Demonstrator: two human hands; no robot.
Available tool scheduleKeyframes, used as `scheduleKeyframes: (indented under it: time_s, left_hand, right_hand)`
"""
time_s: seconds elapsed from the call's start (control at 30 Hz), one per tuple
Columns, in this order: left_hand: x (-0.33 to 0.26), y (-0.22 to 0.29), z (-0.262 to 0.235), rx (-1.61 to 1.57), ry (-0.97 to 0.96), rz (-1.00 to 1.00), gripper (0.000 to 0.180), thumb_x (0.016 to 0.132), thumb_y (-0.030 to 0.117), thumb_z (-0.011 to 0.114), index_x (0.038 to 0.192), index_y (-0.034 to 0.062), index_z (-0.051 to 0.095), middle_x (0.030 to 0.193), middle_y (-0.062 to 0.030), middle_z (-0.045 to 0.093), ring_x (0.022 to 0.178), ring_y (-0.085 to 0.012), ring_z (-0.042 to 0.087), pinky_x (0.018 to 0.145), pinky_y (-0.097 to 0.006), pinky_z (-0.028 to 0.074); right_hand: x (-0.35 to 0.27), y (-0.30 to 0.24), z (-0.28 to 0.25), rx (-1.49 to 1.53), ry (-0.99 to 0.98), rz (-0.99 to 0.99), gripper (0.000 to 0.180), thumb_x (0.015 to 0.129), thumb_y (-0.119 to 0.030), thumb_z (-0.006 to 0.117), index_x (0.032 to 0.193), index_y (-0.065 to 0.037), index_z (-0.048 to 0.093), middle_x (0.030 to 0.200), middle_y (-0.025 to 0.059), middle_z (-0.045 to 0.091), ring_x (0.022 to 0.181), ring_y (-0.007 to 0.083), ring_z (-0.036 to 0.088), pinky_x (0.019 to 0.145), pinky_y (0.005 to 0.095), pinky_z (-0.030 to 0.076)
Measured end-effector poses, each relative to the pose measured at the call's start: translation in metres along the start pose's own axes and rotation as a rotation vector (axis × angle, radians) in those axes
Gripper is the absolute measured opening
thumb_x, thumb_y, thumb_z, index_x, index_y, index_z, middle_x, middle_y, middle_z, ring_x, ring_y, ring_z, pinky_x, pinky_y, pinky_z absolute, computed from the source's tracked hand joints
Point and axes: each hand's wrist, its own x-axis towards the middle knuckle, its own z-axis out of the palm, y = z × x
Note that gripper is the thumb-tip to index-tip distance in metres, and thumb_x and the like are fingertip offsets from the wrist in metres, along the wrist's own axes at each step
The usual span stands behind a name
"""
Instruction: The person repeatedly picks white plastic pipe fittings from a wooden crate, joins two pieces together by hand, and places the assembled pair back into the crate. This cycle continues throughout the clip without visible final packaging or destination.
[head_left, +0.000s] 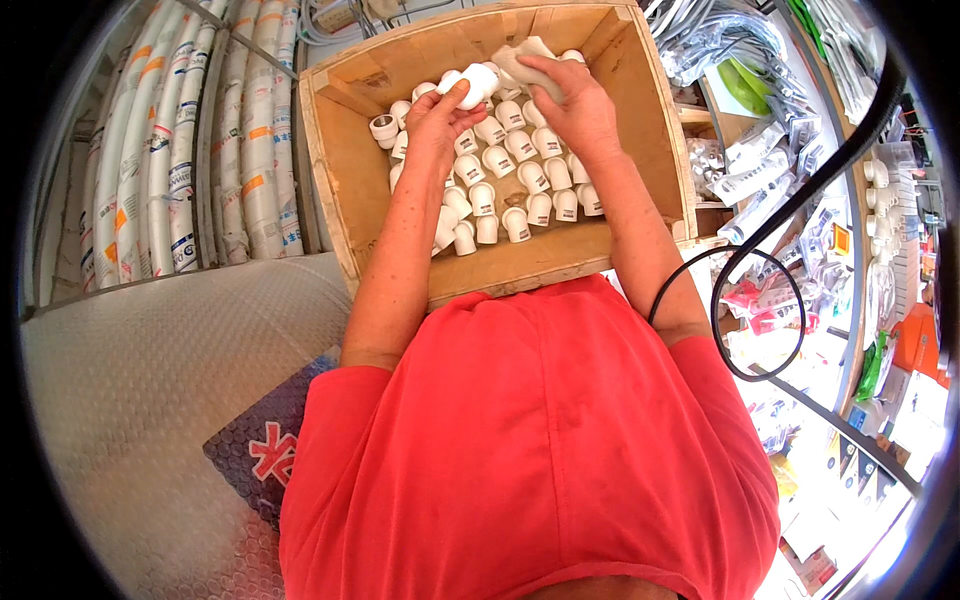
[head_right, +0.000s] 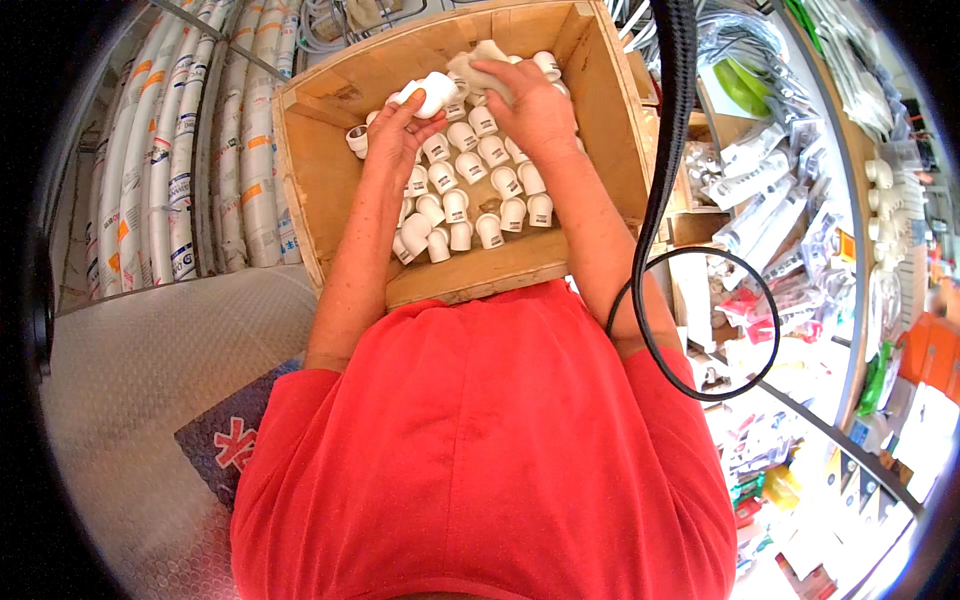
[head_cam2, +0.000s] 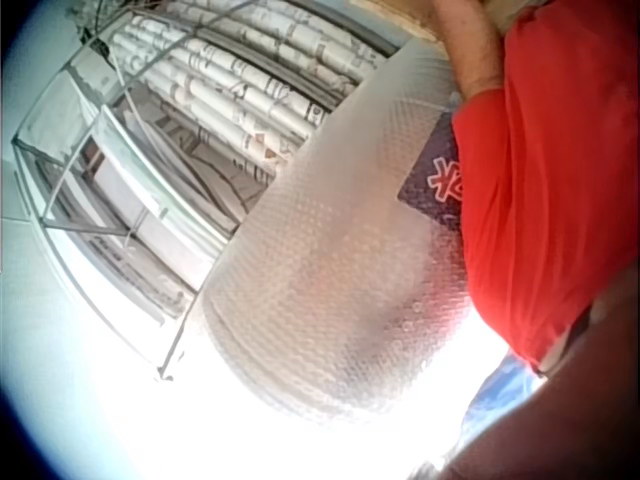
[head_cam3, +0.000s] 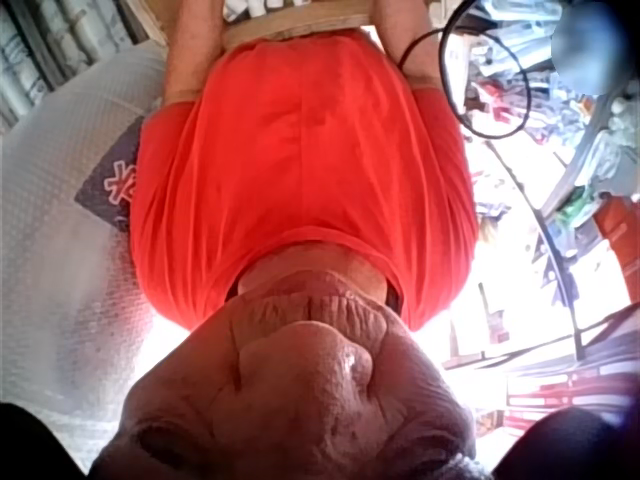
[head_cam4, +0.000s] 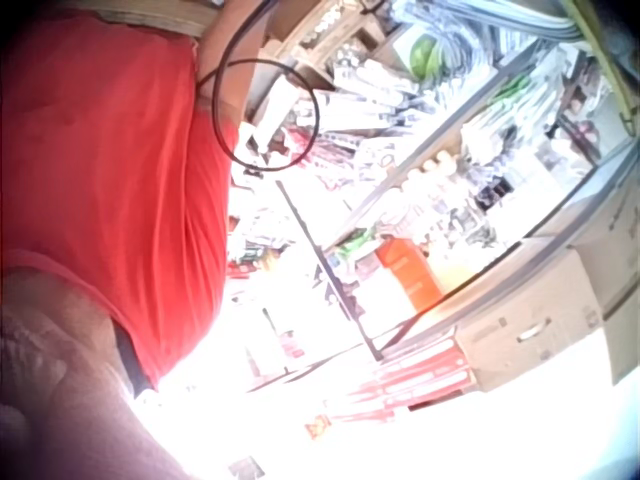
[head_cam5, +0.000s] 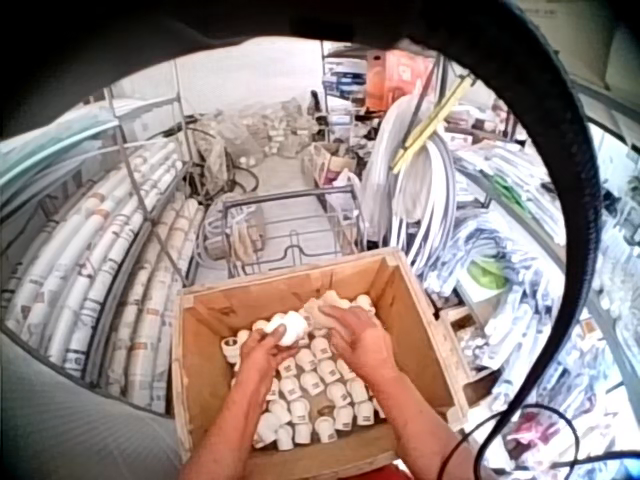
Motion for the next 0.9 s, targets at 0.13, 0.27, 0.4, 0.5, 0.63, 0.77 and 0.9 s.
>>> scheduleKeyframes:
  time_s: [0.13, 0.27, 0.4, 0.5, 0.63, 0.77, 0.9]
  left_hand:
    - [-0.002, -0.001, 0.0, -0.01, -0.024, -0.036, 0.036, 0.082, 0.018, 0.068, 0.101, -0.0064, 0.049, 0.092, -0.0187, 0.061, 0.074, -0.0261, 0.064, 0.069, -0.036, 0.057]
    - [-0.001, 0.001, -0.001, -0.044, -0.019, -0.048, 0.036, 0.084, 0.016, 0.065, 0.109, -0.0027, 0.047, 0.096, -0.0184, 0.059, 0.074, -0.0265, 0.063, 0.069, -0.039, 0.057]
    - [-0.005, 0.002, 0.002, -0.065, -0.039, -0.038, 0.038, 0.086, 0.017, 0.061, 0.117, 0.0017, 0.044, 0.098, -0.0176, 0.058, 0.074, -0.0269, 0.062, 0.069, -0.041, 0.056]
    - [-0.002, 0.0, -0.003, -0.071, -0.049, -0.09, 0.036, 0.088, 0.02, 0.058, 0.116, 0.0019, 0.045, 0.096, -0.0169, 0.058, 0.075, -0.0263, 0.061, 0.07, -0.042, 0.056]
    - [0.004, -0.003, -0.009, -0.151, -0.035, -0.198, 0.033, 0.09, 0.024, 0.055, 0.112, -0.0001, 0.049, 0.093, -0.0166, 0.058, 0.075, -0.0249, 0.059, 0.071, -0.042, 0.055]
    - [0.001, -0.004, -0.004, -0.206, -0.068, -0.302, 0.035, 0.089, 0.026, 0.058, 0.11, -0.0016, 0.051, 0.091, -0.0169, 0.059, 0.074, -0.0241, 0.059, 0.071, -0.04, 0.054]
    - [-0.005, -0.009, 0.0, -0.222, -0.165, -0.385, 0.042, 0.087, 0.031, 0.06, 0.113, -0.0004, 0.049, 0.093, -0.0182, 0.059, 0.076, -0.0235, 0.06, 0.069, -0.038, 0.054]
  right_hand:
    - [-0.006, -0.009, 0.004, 0.112, -0.115, -0.028, 0.039, 0.077, -0.013, 0.063, 0.113, -0.027, 0.06, 0.095, 0.005, 0.06, 0.089, 0.0237, 0.059, 0.076, 0.0332, 0.05]
    - [-0.001, 0.005, -0.001, -0.077, -0.046, 0.077, 0.039, 0.077, -0.013, 0.063, 0.113, -0.027, 0.06, 0.095, 0.0045, 0.06, 0.087, 0.0242, 0.06, 0.074, 0.0342, 0.05]
    - [-0.001, 0.003, 0.004, 0.037, 0.079, -0.087, 0.037, 0.077, -0.018, 0.063, 0.112, -0.029, 0.059, 0.09, 0.0044, 0.058, 0.078, 0.0261, 0.06, 0.066, 0.0368, 0.051]
    - [-0.007, -0.009, 0.008, 0.049, -0.15, -0.105, 0.038, 0.077, -0.019, 0.064, 0.113, -0.03, 0.059, 0.091, 0.0042, 0.058, 0.078, 0.0258, 0.06, 0.067, 0.0367, 0.051]
    - [-0.004, 0.015, 0.005, -0.094, -0.076, 0.011, 0.039, 0.076, -0.017, 0.064, 0.113, -0.029, 0.06, 0.094, 0.0055, 0.058, 0.08, 0.0252, 0.06, 0.069, 0.0363, 0.051]
    - [0.003, 0.007, -0.003, 0.149, -0.031, 0.142, 0.039, 0.078, -0.013, 0.064, 0.116, -0.022, 0.061, 0.104, 0.0056, 0.063, 0.094, 0.0189, 0.06, 0.084, 0.0295, 0.048]
    - [0.002, 0.0, 0.003, 0.55, -0.072, 0.157, 0.037, 0.079, -0.014, 0.065, 0.115, -0.017, 0.061, 0.101, 0.0055, 0.063, 0.089, 0.0142, 0.059, 0.08, 0.0262, 0.048]
